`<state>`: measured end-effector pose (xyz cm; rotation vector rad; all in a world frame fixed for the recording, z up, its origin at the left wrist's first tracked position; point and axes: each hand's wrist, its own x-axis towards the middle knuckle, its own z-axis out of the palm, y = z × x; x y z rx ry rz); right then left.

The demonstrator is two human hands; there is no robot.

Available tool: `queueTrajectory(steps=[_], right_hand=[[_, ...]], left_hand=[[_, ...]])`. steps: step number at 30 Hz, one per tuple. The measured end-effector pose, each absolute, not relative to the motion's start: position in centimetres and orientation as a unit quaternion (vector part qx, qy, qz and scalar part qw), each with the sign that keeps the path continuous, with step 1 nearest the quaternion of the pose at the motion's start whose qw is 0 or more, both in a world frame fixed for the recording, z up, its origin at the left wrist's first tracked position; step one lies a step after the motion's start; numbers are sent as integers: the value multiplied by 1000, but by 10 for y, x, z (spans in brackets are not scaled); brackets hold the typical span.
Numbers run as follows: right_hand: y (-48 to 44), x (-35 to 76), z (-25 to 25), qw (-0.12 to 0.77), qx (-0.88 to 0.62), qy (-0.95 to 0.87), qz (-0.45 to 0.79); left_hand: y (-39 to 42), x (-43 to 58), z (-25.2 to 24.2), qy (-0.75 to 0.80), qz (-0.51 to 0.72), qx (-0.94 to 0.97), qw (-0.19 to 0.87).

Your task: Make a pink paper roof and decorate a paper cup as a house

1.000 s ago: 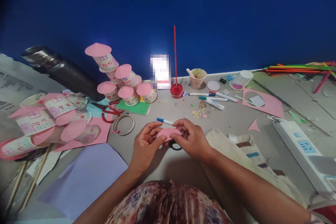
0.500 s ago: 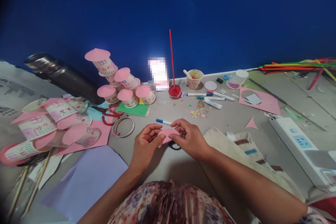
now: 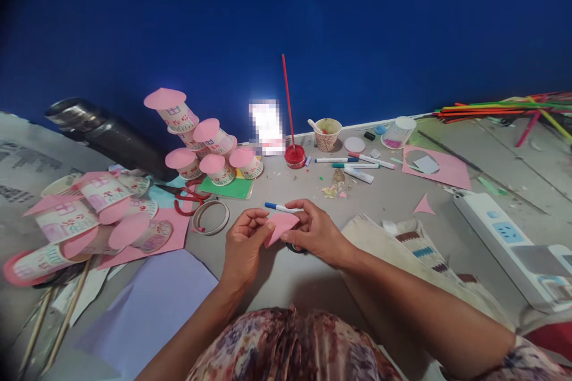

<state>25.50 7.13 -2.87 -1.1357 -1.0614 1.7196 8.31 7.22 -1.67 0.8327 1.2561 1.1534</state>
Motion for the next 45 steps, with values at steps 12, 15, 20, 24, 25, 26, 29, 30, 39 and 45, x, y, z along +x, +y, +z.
queueTrajectory(steps=[12,15,20,24,25,26,29,30,39,45], right_hand=[[72,255,-33,383,-477,-428,665],[72,255,-30,378,-474,-422,675],[73,256,-26,406,-474,-422,658],[74,256,-28,420,-485,-433,633],[73,257,-28,418,-488,-439,628],[73,257,-28,414,-491,-446,623],[73,257,-26,404,-492,-456,622],[73,256,-24,400,-492,-454,626],[75,261,-15,372,-474,-396,693],[80,271,-18,368,-453,-375,720]], left_hand=[[67,88,-15,527,491,373,585],[67,87,-14,526,488,375,587],[67,85,-13,499,468,395,614],[66,85,-13,484,422,417,643],[66,85,-13,486,414,420,645],[66,86,-12,488,410,422,644],[67,86,-12,488,406,422,647],[67,86,-12,485,403,420,653],[68,85,-8,482,382,408,675],[68,84,-7,494,382,399,672]])
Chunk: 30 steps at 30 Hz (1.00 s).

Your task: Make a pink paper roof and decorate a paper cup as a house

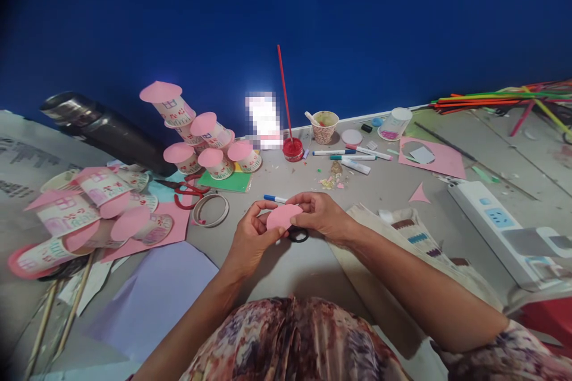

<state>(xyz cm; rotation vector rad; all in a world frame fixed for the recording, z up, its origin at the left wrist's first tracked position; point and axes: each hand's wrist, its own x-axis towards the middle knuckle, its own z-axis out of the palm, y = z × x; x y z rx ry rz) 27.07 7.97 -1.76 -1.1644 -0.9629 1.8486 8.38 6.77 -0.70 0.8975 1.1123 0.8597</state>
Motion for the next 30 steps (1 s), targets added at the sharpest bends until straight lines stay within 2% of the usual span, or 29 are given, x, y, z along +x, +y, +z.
queueTrajectory(steps=[13,21,25,30], right_hand=[[80,272,-16,360,-450,-451,681],[81,280,-14,400,-511,-664,371],[81,279,-22,423,-453,-714,325],[81,279,-28,451,-423,-722,310]], left_hand=[[68,82,-11,501,391,430,641],[70,80,-17,507,406,442,619],[68,80,-13,492,412,451,621],[72,71,-12,407,420,356,729]])
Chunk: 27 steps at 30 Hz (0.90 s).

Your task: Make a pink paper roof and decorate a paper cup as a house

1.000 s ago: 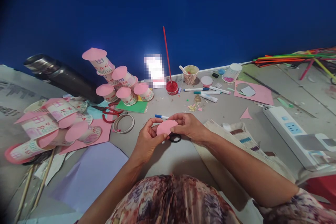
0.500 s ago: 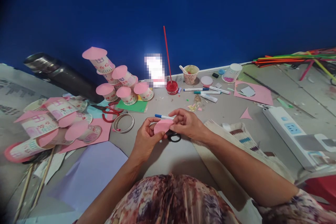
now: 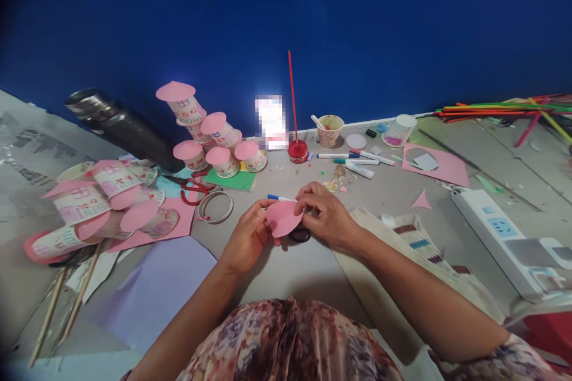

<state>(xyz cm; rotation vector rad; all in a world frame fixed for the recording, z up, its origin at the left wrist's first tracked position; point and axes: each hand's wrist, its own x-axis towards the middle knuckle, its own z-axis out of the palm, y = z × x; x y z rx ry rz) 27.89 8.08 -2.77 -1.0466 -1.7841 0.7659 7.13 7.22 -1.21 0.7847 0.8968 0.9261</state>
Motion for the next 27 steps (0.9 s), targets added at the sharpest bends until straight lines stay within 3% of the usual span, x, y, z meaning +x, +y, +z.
queueTrajectory(steps=[5,9,12,16,20,24,27], right_hand=[[82,279,-25,451,-426,-721,309],[83,282,-25,408,-487,-710,304],[80,283,-27,284,-542,-732,298],[74,279,-28,77,-501,-826,246],[70,270,-23,-35,-504,-840,200],[69,269,-20,-51,-523,-828,198],[71,274,-24,41,-552,-780,292]], left_hand=[[74,68,-14,441,365,335,748],[75,68,-15,507,378,363,685],[80,64,-14,548,434,358,619],[86,58,-11,575,478,356,560],[84,58,-11,585,502,360,526],[80,59,-6,581,516,368,510],[78,55,2,573,527,372,505]])
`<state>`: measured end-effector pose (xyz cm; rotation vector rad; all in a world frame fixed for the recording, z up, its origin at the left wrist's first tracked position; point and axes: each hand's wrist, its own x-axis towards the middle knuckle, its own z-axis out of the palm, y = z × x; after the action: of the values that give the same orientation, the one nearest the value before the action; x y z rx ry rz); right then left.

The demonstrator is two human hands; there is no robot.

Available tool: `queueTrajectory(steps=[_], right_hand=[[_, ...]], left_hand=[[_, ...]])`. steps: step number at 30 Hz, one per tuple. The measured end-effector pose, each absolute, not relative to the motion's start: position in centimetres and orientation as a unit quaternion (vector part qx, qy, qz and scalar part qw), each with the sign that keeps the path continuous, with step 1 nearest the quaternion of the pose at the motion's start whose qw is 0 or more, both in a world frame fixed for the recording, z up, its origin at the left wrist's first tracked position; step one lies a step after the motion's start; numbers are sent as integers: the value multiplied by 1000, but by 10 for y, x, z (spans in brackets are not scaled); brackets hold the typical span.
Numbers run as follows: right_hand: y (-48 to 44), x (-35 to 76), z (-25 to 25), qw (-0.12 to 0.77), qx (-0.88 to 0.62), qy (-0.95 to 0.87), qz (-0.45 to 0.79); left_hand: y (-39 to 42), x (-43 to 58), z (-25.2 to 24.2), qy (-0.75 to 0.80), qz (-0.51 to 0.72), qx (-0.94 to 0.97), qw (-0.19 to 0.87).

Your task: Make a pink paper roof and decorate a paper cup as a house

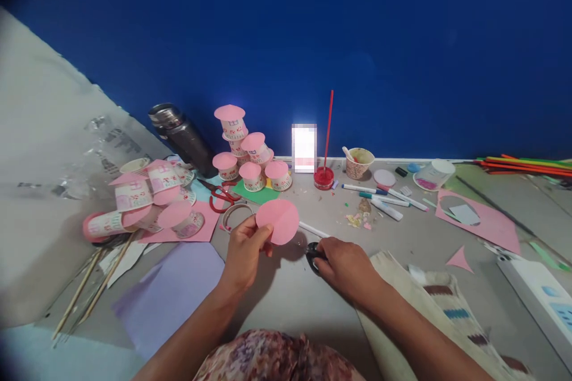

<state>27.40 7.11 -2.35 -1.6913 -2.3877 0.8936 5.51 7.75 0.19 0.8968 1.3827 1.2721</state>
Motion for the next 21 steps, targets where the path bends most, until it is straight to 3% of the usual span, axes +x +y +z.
queueTrajectory(steps=[5,8,13,21], right_hand=[[78,278,-29,208,-524,-512,648],[79,276,-32,263,-470,-392,746],[76,278,-44,262,-404,-355,801],[73,277,-30,219,-392,-483,751]], left_hand=[[81,46,11,544,564,343,518],[86,44,9,535,590,320,513],[92,41,2,537,617,318,480],[93,34,-4,566,612,334,440]])
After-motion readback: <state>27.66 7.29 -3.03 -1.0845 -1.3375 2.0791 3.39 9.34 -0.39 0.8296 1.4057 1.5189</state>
